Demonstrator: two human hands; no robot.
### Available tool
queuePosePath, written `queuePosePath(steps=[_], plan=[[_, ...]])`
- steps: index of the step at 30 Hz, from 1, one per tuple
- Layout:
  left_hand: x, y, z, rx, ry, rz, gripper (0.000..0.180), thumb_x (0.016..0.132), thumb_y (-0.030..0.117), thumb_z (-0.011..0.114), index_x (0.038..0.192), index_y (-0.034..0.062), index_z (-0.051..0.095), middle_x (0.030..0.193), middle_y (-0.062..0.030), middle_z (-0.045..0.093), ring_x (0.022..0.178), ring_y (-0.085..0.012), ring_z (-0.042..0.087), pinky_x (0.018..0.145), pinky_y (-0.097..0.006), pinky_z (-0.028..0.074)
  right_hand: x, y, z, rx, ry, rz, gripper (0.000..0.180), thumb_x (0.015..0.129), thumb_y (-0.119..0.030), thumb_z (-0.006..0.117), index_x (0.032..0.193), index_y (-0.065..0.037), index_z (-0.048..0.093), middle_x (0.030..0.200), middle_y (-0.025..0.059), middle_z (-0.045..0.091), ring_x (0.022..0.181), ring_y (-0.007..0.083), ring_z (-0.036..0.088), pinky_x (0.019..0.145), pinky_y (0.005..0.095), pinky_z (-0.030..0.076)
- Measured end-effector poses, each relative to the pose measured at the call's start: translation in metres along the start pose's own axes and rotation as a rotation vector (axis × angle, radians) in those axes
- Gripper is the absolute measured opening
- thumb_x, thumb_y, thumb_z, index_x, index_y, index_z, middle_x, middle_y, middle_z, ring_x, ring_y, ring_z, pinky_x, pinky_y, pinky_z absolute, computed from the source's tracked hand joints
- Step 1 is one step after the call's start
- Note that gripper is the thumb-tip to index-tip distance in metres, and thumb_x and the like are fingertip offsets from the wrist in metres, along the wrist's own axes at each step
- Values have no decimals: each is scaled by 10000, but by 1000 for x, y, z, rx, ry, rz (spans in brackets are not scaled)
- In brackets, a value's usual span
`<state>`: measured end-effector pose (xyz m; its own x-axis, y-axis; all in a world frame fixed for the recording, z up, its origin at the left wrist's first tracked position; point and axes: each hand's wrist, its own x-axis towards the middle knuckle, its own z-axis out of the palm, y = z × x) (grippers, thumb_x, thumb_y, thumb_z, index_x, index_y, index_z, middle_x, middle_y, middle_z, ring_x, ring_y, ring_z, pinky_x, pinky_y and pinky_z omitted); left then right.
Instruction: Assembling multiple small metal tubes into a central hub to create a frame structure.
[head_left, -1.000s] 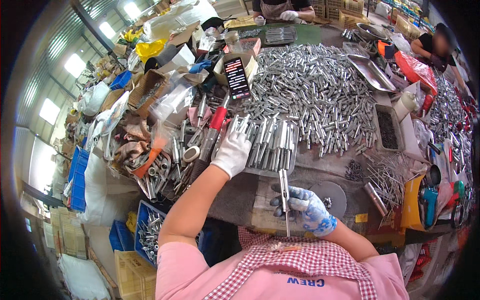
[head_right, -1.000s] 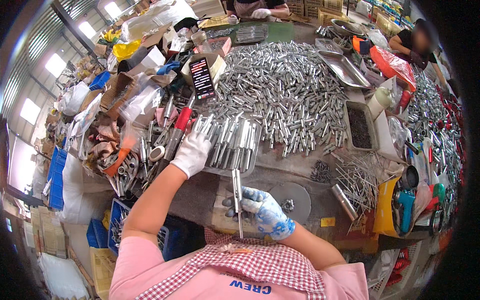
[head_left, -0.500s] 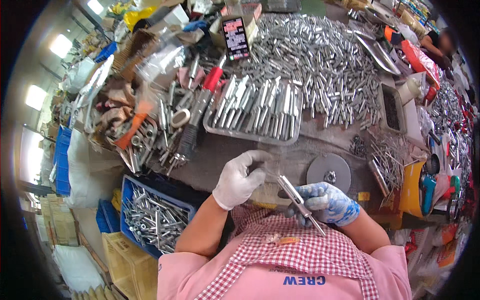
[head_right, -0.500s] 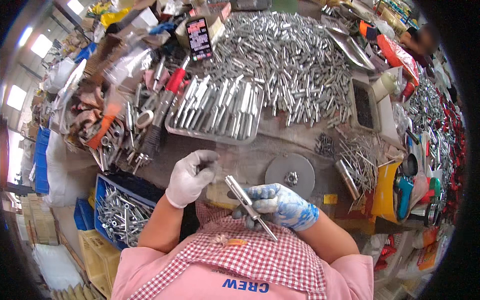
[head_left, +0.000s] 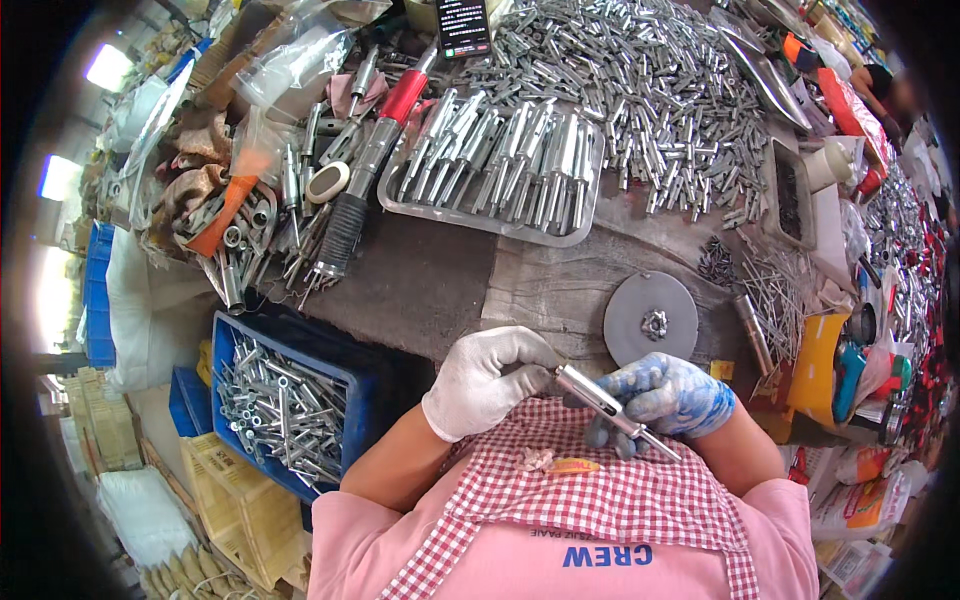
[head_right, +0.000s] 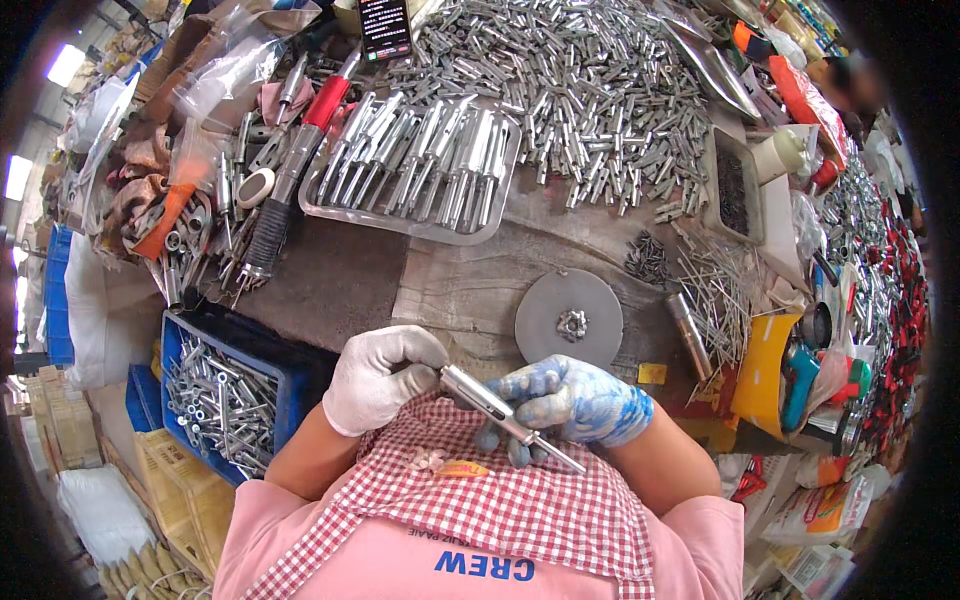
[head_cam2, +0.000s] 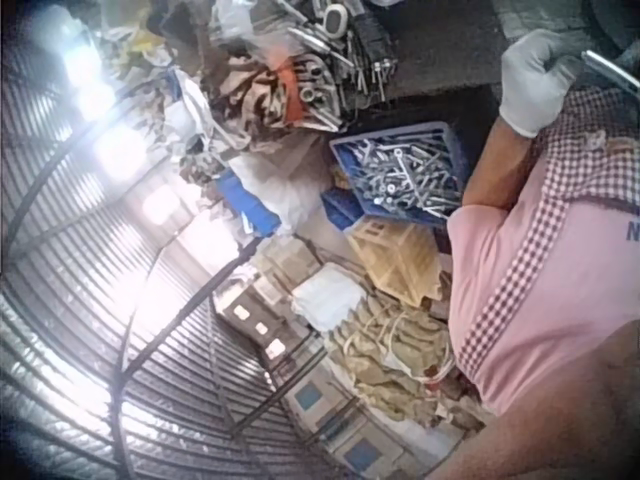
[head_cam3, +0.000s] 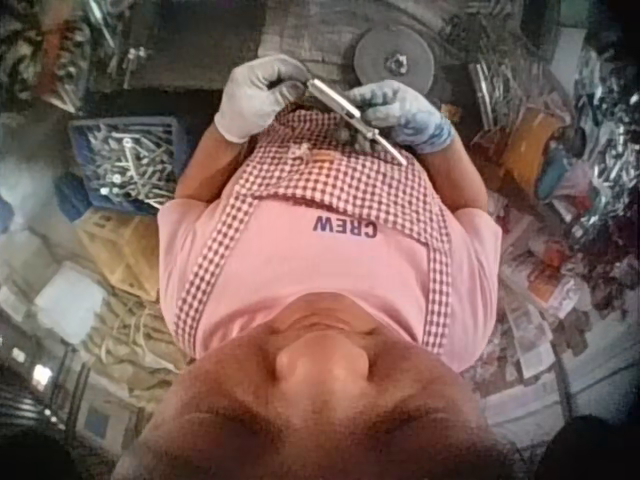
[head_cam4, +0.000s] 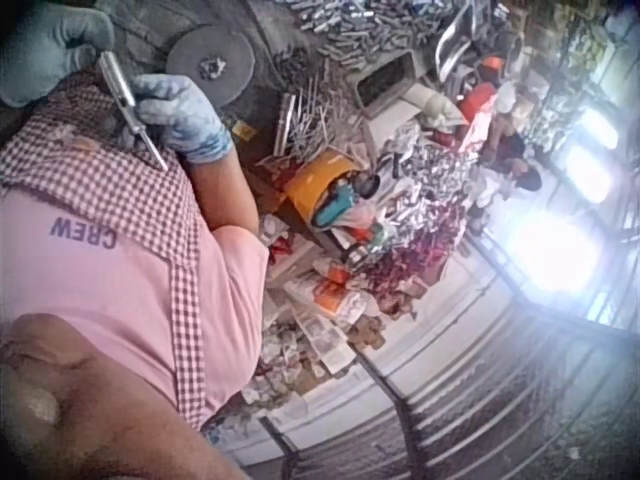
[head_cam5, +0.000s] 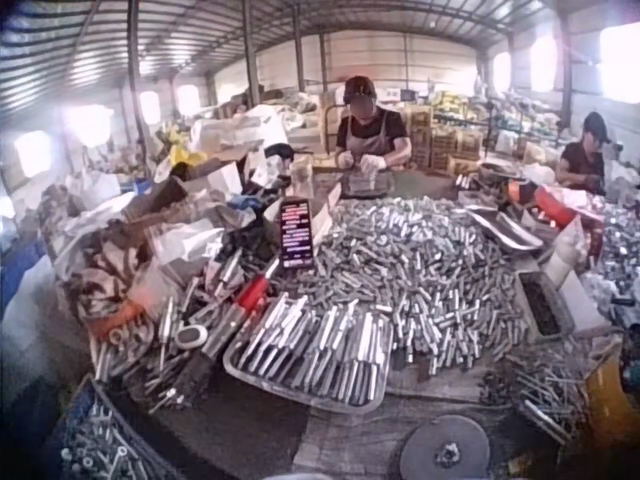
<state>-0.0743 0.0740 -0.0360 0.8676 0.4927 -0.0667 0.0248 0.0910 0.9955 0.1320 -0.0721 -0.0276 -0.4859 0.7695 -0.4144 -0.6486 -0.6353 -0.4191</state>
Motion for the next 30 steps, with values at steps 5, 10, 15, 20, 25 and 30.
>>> queuePosePath(steps=[5, 10, 15, 20, 25, 30], plan=[[-1, -2, 2, 38, 17, 35, 47, 820, -21, 619, 864, -19, 636, 834, -69, 627, 753, -115, 591, 676, -241, 475, 0, -4, 1, -46, 16, 42, 448, 806, -26, 573, 1231, 96, 496, 1015, 222, 641, 747, 200, 668, 687, 292, 550], [-1, -7, 3, 37, 21, 27, 57, 805, -34, 593, 844, -19, 632, 811, -78, 619, 717, -122, 581, 646, -248, 464, -1, -9, 2, -55, 39, 75, 444, 797, -2, 561, 1226, 98, 500, 1010, 219, 644, 736, 202, 666, 688, 294, 552], [2, -1, 2, 137, 21, 15, 71, 781, -50, 580, 814, -18, 634, 793, -94, 616, 700, -137, 582, 628, -259, 458, 0, -9, 0, -99, 72, 103, 444, 795, 4, 561, 1228, 90, 505, 1005, 217, 646, 732, 202, 664, 687, 299, 553], [1, -7, 0, 124, 56, 113, 47, 786, -28, 618, 824, -14, 642, 809, -100, 625, 715, -155, 598, 641, -265, 467, 2, -5, -2, 8, 32, 72, 432, 816, -13, 573, 1227, 96, 500, 1004, 224, 644, 733, 204, 665, 676, 306, 555], [0, -14, 1, 103, 55, 130, 57, 801, -3, 631, 856, -14, 640, 820, -100, 628, 735, -164, 606, 661, -272, 472, 3, -6, -2, 20, 27, 72, 435, 822, -26, 581, 1230, 98, 494, 1005, 228, 643, 729, 203, 666, 666, 307, 557], [-1, -20, -1, 93, 53, 173, 70, 822, 14, 621, 885, -13, 631, 825, -96, 626, 749, -168, 611, 675, -275, 476, 2, -8, -2, -6, 69, 102, 441, 826, -33, 585, 1237, 94, 491, 1011, 228, 642, 723, 199, 667, 663, 306, 558]])
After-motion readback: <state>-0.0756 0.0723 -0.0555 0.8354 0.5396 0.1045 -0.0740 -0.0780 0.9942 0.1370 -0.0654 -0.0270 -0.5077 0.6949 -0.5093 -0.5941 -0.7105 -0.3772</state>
